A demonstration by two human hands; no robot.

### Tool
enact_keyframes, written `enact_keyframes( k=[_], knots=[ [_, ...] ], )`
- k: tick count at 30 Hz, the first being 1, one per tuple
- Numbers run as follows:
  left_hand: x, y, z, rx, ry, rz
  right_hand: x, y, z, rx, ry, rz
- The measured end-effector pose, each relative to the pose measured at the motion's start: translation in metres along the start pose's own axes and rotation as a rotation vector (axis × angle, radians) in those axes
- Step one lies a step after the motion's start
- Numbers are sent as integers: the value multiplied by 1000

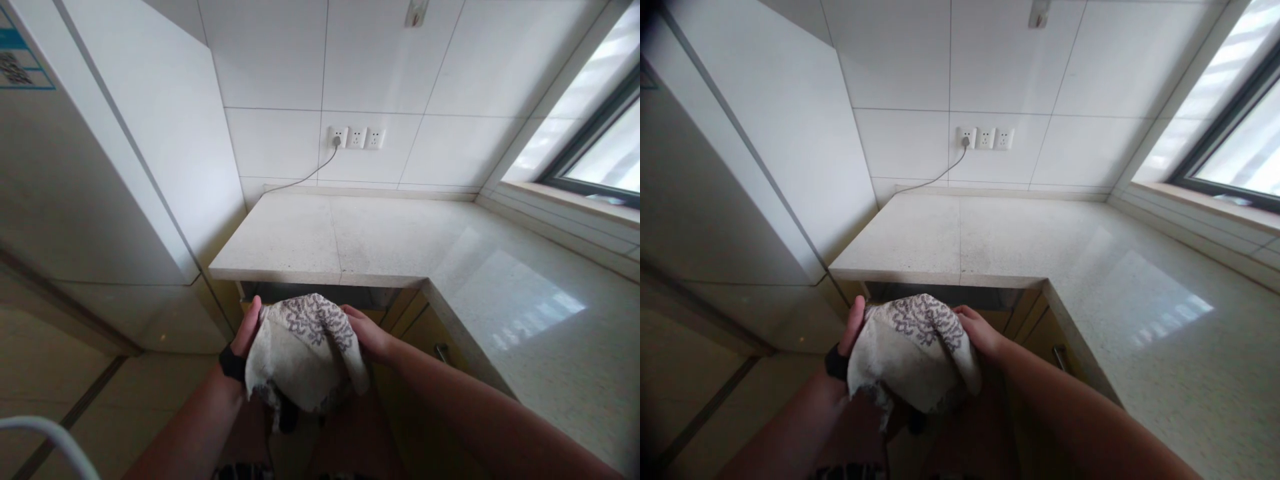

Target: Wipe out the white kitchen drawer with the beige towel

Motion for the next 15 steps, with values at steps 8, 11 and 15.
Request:
enact_keyframes(
  k=[8,11,15],
  knots=[
    [-13,24,-9,-144,33,24,-49,-27,-21,-270,246,182],
    [-21,27,-11,-63,90,-18,-58,-38,-20,-424,290,287],
    [-33,26,-13,-52,138,2,-61,-50,-15,-508,257,406]
  ],
)
Point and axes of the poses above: each hand's wrist, its own z-axis away from the middle knuckle, its own x-axis out of the palm, y = z × x, the point moved 2 cm from there along -z, towards the middle knuckle, and after that the axes turned 3 degrees about -x, right-handed, at the moved point
